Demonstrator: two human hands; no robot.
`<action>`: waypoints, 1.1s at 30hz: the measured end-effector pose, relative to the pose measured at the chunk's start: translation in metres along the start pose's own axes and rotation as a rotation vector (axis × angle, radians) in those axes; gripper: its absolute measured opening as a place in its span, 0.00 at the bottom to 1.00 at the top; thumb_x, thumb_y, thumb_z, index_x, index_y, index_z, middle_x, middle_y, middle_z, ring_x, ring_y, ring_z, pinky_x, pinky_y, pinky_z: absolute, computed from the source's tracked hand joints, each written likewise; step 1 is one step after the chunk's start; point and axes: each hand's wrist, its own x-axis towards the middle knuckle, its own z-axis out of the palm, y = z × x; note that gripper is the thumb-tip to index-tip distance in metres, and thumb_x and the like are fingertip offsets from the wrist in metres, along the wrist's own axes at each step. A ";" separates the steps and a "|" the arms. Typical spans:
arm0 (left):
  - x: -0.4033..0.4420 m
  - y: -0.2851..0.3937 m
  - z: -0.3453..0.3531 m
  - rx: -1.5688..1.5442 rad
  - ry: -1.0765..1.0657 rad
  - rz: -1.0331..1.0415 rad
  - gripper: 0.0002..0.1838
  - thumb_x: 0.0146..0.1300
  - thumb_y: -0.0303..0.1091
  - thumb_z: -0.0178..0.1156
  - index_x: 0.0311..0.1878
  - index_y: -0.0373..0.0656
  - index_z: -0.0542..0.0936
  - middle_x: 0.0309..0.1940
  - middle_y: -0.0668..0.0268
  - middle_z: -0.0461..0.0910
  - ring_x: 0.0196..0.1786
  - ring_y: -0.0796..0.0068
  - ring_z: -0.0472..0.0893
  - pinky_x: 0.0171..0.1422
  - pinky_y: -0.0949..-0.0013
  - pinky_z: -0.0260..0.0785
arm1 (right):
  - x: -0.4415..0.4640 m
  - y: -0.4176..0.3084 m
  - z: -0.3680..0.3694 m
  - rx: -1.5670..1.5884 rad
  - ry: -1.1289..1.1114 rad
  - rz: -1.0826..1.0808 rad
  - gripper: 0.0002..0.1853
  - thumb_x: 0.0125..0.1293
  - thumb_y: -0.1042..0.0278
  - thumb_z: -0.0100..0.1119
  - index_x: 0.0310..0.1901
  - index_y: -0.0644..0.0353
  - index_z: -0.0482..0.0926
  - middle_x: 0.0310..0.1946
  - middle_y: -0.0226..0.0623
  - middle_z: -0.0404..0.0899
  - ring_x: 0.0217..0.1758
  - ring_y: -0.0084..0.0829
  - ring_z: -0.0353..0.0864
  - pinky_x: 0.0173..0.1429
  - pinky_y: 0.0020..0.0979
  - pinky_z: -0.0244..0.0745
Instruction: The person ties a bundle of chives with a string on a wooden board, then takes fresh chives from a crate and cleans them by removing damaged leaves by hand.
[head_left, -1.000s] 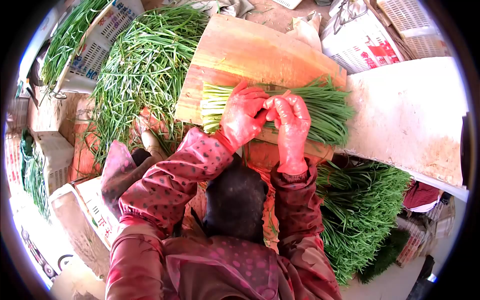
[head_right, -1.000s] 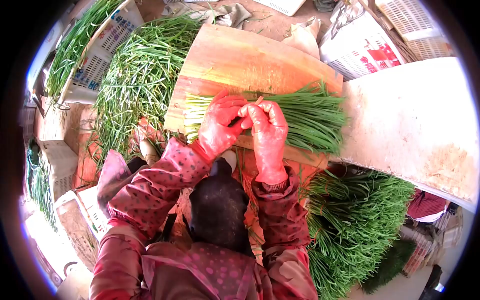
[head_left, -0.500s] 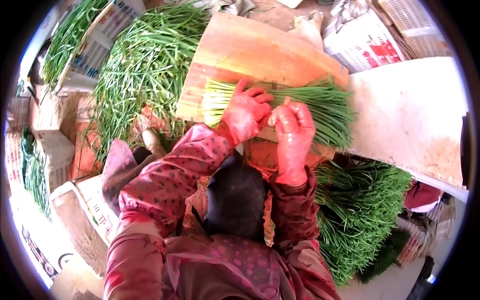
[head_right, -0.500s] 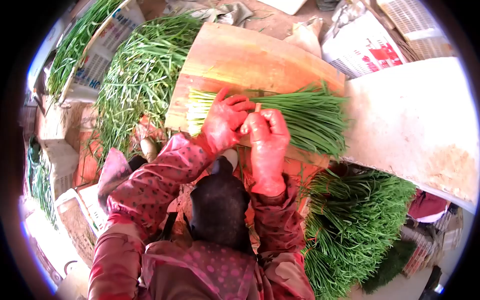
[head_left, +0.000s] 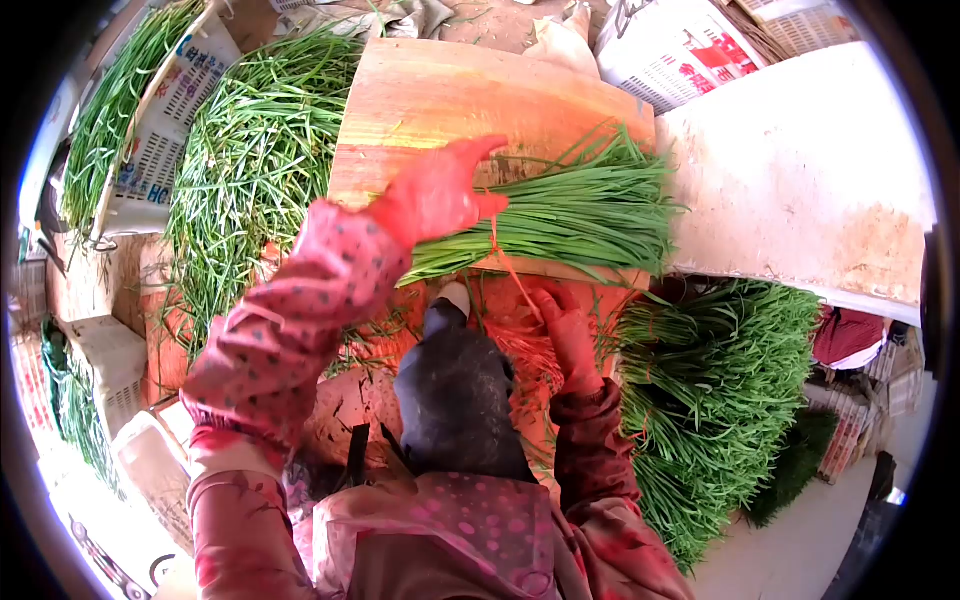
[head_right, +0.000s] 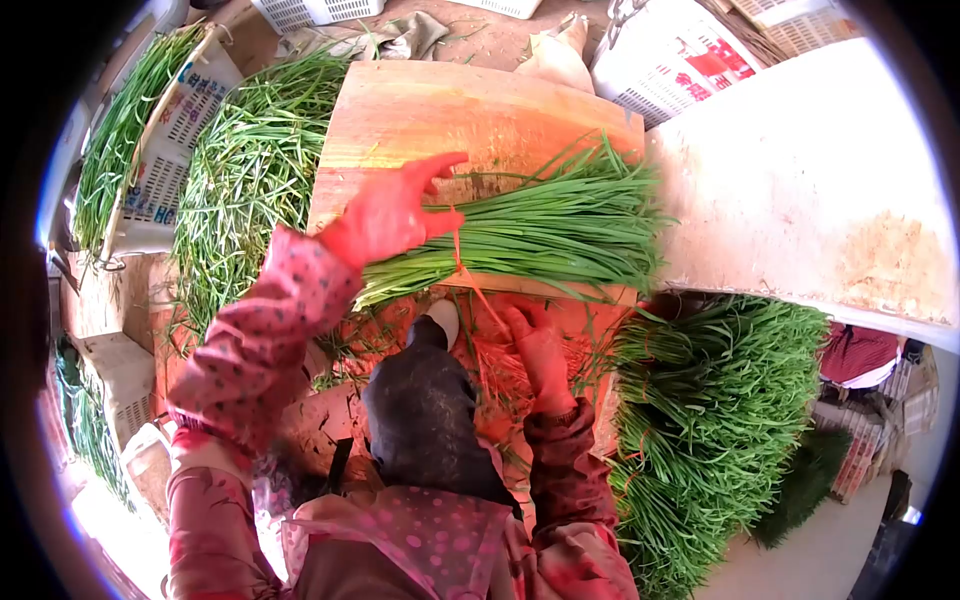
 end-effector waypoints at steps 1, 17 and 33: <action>0.014 -0.002 -0.005 0.174 -0.063 -0.027 0.37 0.57 0.53 0.66 0.65 0.41 0.70 0.54 0.49 0.79 0.54 0.48 0.79 0.59 0.53 0.71 | 0.003 -0.005 0.007 0.009 0.008 0.001 0.21 0.70 0.57 0.57 0.59 0.59 0.75 0.46 0.33 0.83 0.39 0.26 0.83 0.42 0.27 0.77; -0.015 0.029 -0.050 -0.383 -0.194 -0.107 0.48 0.54 0.53 0.71 0.70 0.33 0.62 0.58 0.51 0.76 0.61 0.63 0.75 0.67 0.62 0.66 | 0.055 -0.080 0.030 0.871 -0.387 -0.356 0.39 0.60 0.57 0.67 0.69 0.60 0.60 0.60 0.39 0.73 0.57 0.39 0.78 0.58 0.41 0.78; -0.016 0.132 -0.061 -1.337 0.330 0.088 0.26 0.52 0.34 0.72 0.54 0.34 0.77 0.43 0.61 0.83 0.43 0.68 0.83 0.55 0.65 0.74 | -0.051 -0.225 -0.019 -0.037 -0.299 -0.662 0.24 0.67 0.63 0.60 0.62 0.66 0.72 0.55 0.35 0.77 0.58 0.27 0.74 0.62 0.31 0.69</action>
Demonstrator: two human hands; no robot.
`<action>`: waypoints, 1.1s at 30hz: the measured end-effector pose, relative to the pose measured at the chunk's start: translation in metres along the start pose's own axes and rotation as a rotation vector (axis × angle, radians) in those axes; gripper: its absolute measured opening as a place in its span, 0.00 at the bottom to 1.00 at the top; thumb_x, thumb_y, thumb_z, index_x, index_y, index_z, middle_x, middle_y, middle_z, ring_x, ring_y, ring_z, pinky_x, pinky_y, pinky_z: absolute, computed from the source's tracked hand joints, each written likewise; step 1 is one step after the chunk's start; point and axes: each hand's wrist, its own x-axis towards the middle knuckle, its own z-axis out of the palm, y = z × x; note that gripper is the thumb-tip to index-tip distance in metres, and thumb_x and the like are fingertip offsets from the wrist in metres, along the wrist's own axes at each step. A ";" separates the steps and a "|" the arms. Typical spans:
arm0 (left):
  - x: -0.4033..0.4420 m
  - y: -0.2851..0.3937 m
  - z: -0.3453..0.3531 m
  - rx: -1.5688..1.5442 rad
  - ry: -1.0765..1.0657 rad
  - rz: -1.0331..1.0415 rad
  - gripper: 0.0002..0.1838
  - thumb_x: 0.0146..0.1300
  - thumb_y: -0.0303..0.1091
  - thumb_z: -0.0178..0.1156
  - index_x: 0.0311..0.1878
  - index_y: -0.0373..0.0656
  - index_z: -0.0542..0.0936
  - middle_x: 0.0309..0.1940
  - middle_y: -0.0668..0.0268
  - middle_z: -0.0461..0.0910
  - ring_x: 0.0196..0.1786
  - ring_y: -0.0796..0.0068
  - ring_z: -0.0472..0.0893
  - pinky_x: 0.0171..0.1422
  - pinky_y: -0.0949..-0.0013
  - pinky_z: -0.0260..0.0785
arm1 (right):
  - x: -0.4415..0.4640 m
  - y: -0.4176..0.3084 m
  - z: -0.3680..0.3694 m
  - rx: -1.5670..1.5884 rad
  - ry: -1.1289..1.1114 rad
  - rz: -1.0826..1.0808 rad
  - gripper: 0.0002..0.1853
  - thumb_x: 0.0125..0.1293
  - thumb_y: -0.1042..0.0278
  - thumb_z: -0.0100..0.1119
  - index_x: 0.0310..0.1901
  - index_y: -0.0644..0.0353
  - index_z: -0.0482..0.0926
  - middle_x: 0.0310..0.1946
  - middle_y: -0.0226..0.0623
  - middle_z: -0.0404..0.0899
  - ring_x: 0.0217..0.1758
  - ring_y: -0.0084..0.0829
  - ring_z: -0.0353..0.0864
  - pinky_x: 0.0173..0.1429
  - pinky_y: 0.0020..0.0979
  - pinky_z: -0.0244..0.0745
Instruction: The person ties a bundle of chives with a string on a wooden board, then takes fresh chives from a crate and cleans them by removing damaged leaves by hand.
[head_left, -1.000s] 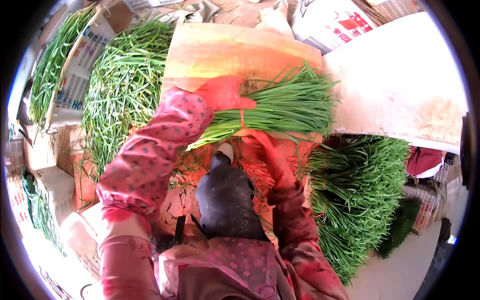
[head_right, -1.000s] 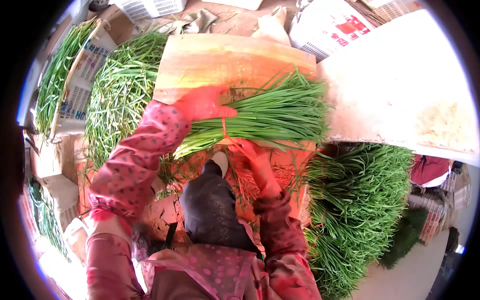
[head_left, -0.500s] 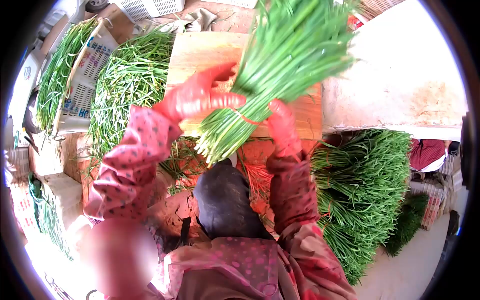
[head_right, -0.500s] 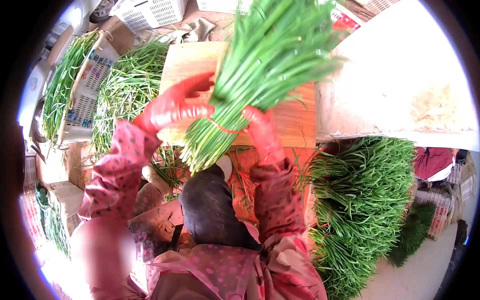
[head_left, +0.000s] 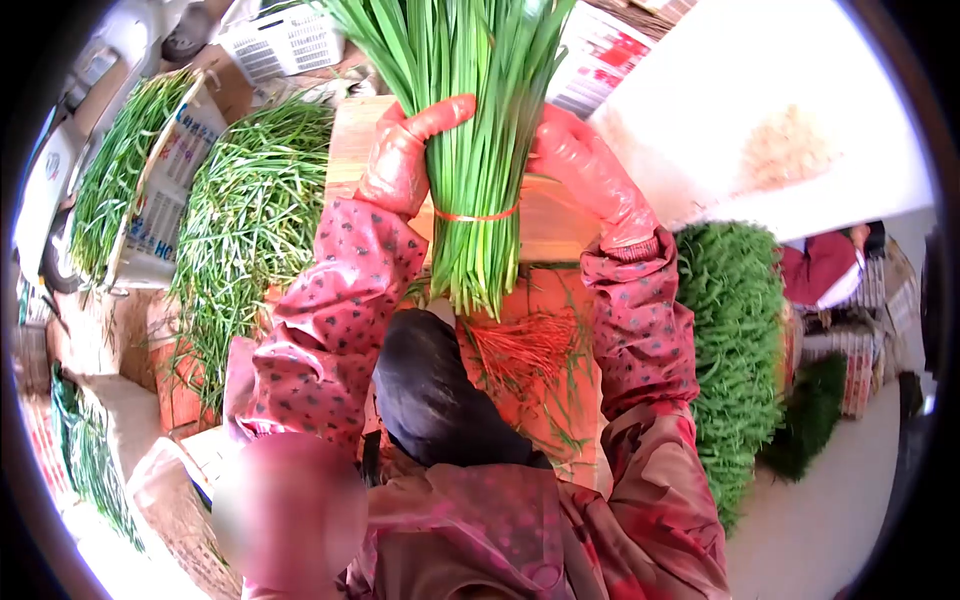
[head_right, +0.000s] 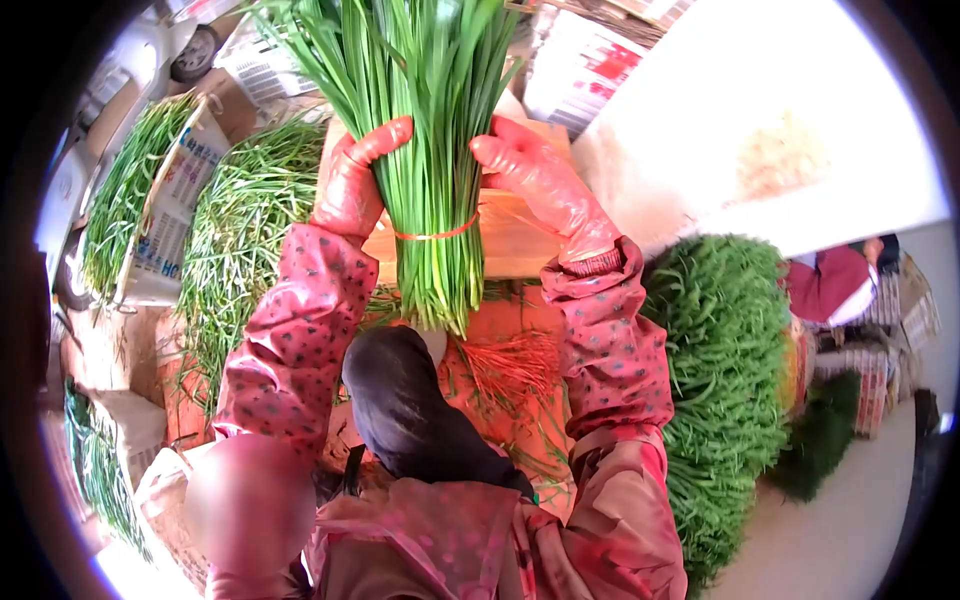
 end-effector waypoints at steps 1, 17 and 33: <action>-0.003 -0.011 -0.001 0.010 0.059 -0.104 0.25 0.52 0.31 0.71 0.54 0.35 0.77 0.45 0.60 0.83 0.44 0.67 0.83 0.55 0.64 0.74 | -0.013 -0.002 0.003 0.149 0.008 -0.086 0.24 0.68 0.64 0.60 0.62 0.66 0.71 0.55 0.35 0.77 0.57 0.26 0.74 0.63 0.31 0.68; -0.132 -0.098 0.062 0.585 -0.506 -0.795 0.23 0.61 0.25 0.63 0.61 0.40 0.74 0.47 0.59 0.81 0.44 0.65 0.83 0.39 0.66 0.80 | -0.244 0.030 0.016 -0.158 0.547 -0.186 0.34 0.45 0.71 0.77 0.57 0.63 0.76 0.46 0.39 0.83 0.51 0.29 0.79 0.57 0.32 0.73; -0.232 -0.209 0.236 0.294 -1.232 -0.612 0.40 0.57 0.33 0.67 0.73 0.41 0.61 0.66 0.58 0.69 0.70 0.66 0.66 0.72 0.63 0.58 | -0.565 0.144 0.045 -0.028 1.503 0.225 0.23 0.58 0.60 0.68 0.53 0.62 0.80 0.47 0.36 0.84 0.48 0.31 0.82 0.57 0.34 0.74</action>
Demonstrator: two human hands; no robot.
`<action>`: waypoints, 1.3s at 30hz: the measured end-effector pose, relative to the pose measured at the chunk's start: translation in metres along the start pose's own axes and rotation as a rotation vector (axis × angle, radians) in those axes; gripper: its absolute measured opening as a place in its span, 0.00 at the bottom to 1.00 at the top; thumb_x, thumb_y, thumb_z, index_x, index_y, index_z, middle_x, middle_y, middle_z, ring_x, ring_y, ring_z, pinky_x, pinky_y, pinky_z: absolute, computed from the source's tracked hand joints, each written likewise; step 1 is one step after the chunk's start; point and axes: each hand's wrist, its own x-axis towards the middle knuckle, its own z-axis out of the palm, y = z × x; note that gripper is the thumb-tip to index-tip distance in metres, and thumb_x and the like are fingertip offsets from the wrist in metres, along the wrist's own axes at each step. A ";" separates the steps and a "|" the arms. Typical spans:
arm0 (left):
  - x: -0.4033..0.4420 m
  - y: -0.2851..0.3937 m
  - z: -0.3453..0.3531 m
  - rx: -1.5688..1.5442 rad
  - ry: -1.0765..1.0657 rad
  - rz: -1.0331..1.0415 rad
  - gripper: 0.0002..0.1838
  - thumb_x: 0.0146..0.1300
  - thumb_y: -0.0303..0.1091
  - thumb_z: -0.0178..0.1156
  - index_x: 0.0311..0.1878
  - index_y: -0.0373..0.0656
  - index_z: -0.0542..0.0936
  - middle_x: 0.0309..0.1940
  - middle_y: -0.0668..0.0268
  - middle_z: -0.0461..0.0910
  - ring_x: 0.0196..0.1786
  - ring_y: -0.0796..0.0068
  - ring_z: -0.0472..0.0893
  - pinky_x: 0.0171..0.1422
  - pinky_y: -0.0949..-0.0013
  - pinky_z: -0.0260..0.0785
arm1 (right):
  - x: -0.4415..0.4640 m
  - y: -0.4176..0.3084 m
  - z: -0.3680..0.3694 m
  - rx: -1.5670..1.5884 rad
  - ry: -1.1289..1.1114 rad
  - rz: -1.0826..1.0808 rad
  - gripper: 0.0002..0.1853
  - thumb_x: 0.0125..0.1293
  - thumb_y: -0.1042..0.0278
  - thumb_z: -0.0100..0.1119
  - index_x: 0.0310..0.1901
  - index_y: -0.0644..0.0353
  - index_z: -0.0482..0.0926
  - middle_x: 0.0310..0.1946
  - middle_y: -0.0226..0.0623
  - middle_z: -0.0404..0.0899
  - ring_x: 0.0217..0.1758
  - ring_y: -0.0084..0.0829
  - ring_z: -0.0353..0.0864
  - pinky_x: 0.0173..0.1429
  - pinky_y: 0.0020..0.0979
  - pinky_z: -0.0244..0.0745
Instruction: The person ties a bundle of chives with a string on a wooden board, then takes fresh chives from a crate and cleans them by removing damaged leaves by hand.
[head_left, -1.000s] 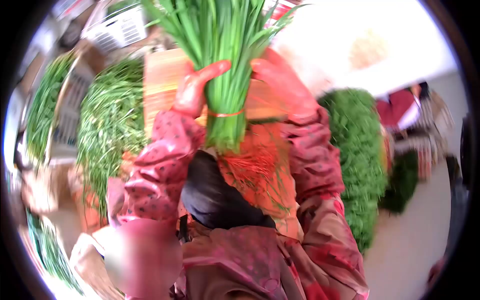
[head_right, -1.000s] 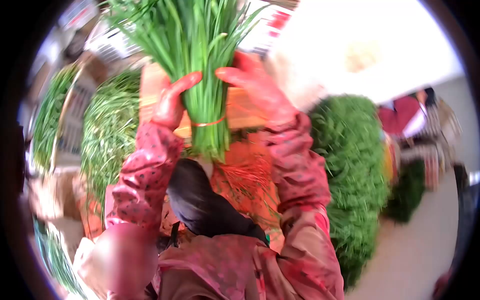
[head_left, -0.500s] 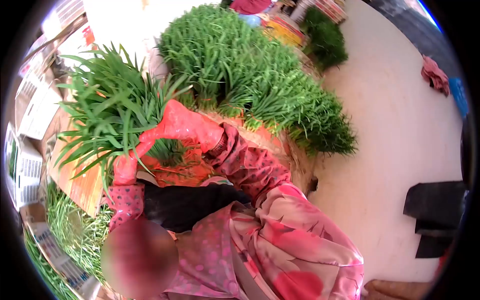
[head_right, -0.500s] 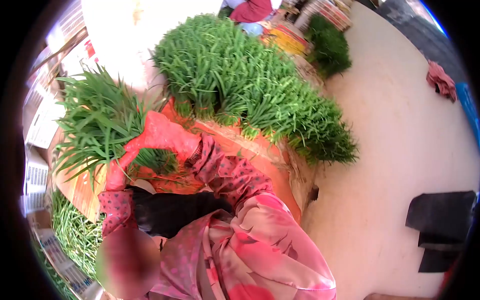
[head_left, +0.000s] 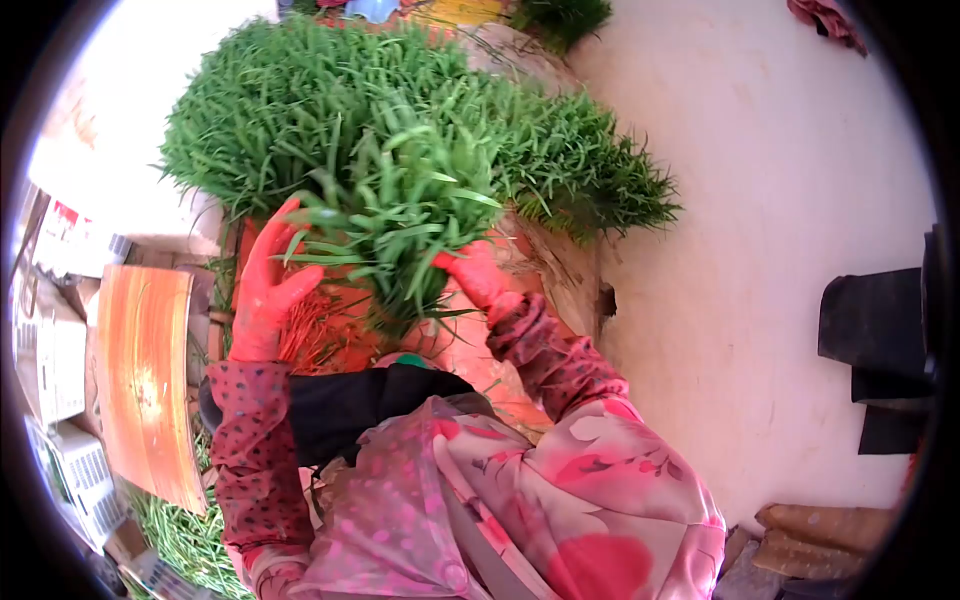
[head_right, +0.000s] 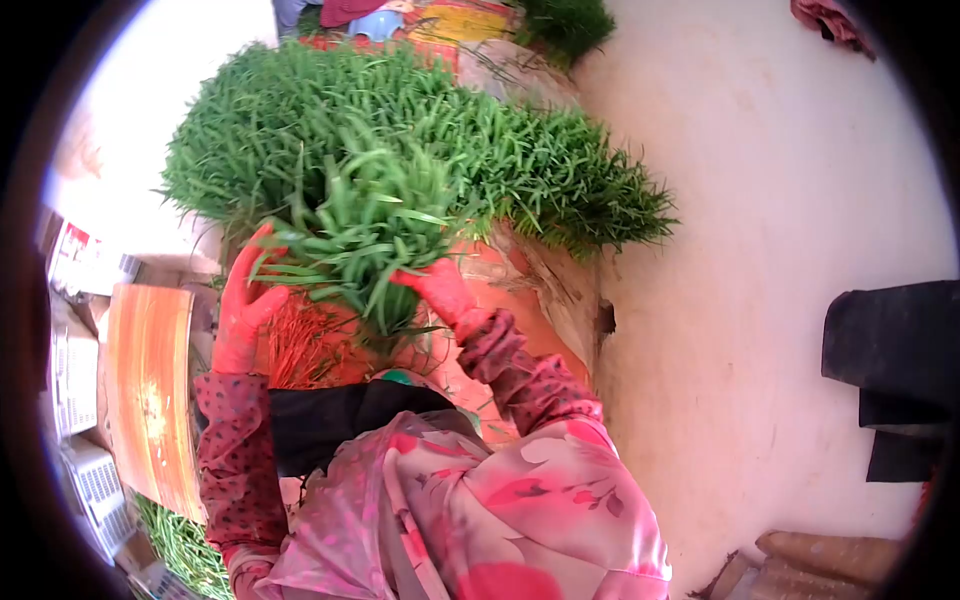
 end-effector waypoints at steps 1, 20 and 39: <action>0.009 -0.005 0.001 0.042 -0.001 -0.039 0.40 0.56 0.32 0.66 0.72 0.42 0.62 0.65 0.58 0.70 0.68 0.67 0.67 0.72 0.64 0.59 | -0.006 0.005 -0.024 0.004 0.052 0.080 0.23 0.58 0.62 0.68 0.53 0.63 0.80 0.47 0.36 0.84 0.48 0.31 0.82 0.57 0.34 0.74; -0.001 -0.054 -0.071 0.181 0.189 -0.583 0.24 0.66 0.38 0.60 0.64 0.39 0.74 0.51 0.60 0.81 0.52 0.72 0.81 0.59 0.70 0.71 | -0.048 0.110 -0.376 0.001 1.465 -0.110 0.22 0.51 0.68 0.76 0.45 0.74 0.82 0.41 0.40 0.84 0.37 0.32 0.80 0.46 0.32 0.77; 0.001 -0.081 -0.059 0.316 0.180 -0.796 0.27 0.65 0.42 0.62 0.65 0.43 0.72 0.49 0.67 0.81 0.51 0.75 0.80 0.57 0.71 0.68 | -0.061 0.253 -0.468 0.253 1.333 0.323 0.36 0.51 0.53 0.75 0.60 0.54 0.71 0.53 0.34 0.78 0.53 0.39 0.75 0.45 0.53 0.74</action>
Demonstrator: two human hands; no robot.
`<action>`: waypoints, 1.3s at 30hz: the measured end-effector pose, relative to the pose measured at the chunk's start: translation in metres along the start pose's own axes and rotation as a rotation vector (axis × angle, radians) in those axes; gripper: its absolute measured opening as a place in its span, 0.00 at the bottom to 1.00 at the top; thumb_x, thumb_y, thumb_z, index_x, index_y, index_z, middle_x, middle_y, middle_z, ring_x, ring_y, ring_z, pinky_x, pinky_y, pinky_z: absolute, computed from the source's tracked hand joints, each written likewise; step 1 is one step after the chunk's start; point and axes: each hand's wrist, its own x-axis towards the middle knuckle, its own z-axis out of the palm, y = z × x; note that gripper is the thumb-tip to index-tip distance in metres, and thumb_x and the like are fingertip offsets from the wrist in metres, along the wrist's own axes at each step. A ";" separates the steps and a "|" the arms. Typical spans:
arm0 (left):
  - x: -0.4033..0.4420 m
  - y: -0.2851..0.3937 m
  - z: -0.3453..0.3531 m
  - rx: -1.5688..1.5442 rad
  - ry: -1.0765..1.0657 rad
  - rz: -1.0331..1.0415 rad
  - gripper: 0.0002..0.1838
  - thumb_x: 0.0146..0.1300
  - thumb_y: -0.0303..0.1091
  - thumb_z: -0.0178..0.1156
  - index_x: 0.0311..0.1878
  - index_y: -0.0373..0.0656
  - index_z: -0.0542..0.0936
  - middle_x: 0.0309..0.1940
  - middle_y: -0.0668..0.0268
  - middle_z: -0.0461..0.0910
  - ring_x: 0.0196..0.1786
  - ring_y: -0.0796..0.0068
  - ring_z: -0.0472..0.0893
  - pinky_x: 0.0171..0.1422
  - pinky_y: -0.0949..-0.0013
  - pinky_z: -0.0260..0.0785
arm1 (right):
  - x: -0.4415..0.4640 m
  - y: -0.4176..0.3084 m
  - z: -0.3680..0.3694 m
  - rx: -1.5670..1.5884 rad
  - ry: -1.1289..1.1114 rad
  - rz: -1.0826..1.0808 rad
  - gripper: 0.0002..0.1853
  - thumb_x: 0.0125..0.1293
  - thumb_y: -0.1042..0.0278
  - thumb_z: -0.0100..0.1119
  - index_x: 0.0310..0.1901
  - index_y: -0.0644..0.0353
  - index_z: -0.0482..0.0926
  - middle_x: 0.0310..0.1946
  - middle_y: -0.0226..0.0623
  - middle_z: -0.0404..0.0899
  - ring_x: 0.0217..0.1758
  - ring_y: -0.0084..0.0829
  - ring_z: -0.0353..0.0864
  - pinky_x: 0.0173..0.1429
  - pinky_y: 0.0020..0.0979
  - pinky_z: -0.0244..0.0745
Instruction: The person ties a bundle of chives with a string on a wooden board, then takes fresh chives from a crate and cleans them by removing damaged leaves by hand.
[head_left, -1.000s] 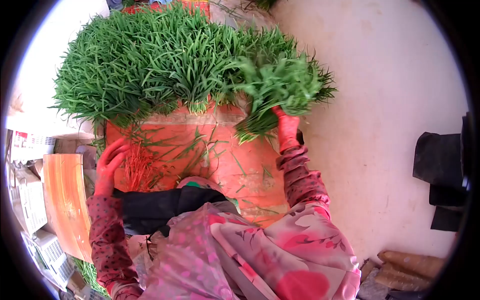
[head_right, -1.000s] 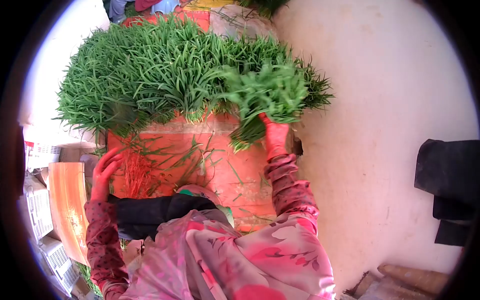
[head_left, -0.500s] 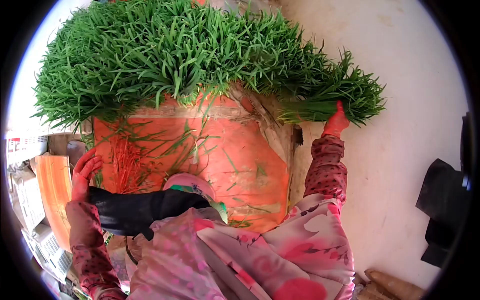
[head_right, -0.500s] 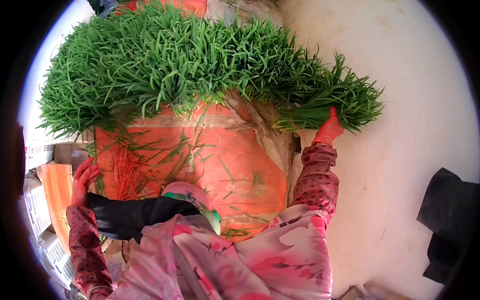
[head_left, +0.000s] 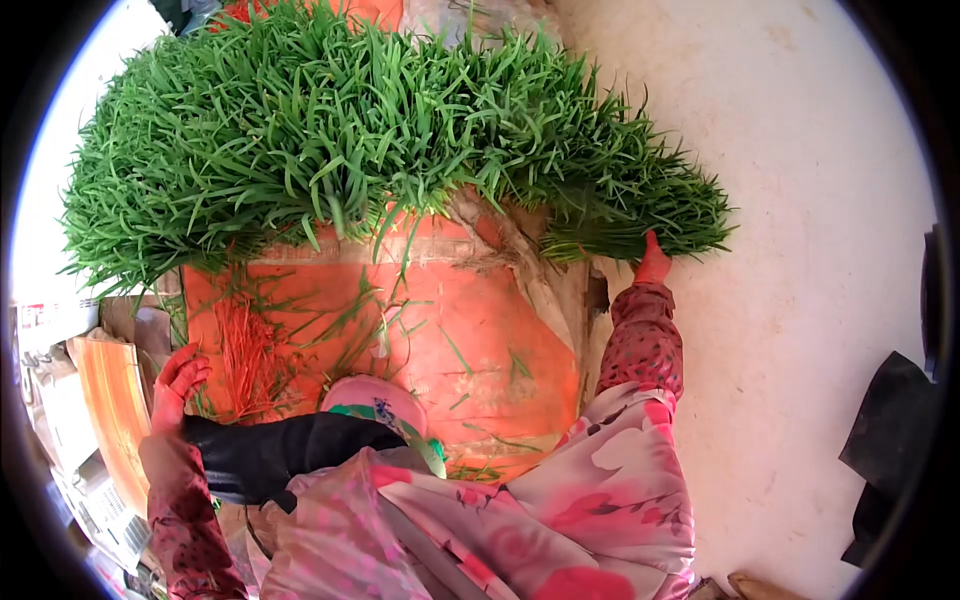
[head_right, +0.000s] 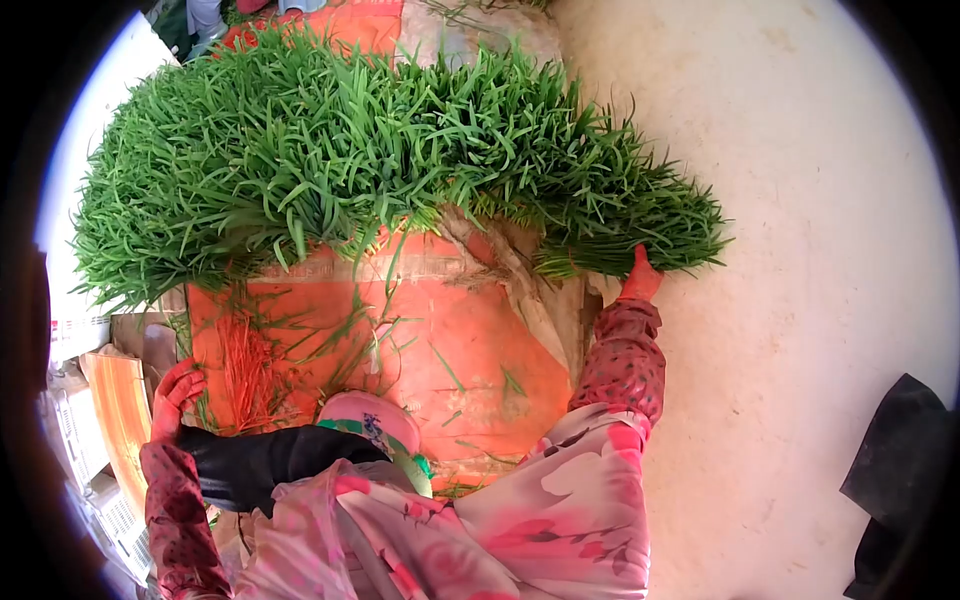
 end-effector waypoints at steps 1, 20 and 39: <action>0.000 -0.001 0.000 0.000 -0.001 -0.015 0.27 0.65 0.42 0.62 0.66 0.43 0.71 0.50 0.67 0.81 0.51 0.75 0.80 0.56 0.72 0.68 | -0.003 -0.004 -0.002 0.000 0.001 0.002 0.36 0.51 0.53 0.75 0.60 0.54 0.71 0.53 0.34 0.78 0.53 0.39 0.75 0.45 0.53 0.74; -0.085 -0.030 -0.046 0.558 0.702 0.369 0.25 0.60 0.33 0.64 0.61 0.41 0.75 0.53 0.51 0.80 0.58 0.58 0.78 0.63 0.61 0.69 | -0.275 0.185 0.024 -0.192 -0.898 0.396 0.12 0.66 0.60 0.55 0.43 0.58 0.79 0.36 0.31 0.78 0.35 0.28 0.75 0.42 0.26 0.75; -0.179 -0.122 -0.071 0.250 1.074 0.265 0.21 0.52 0.20 0.66 0.52 0.38 0.80 0.49 0.55 0.82 0.55 0.56 0.80 0.62 0.60 0.70 | -0.691 0.257 0.351 -0.926 -1.801 -0.296 0.14 0.66 0.60 0.58 0.42 0.63 0.80 0.27 0.42 0.83 0.26 0.32 0.83 0.31 0.35 0.76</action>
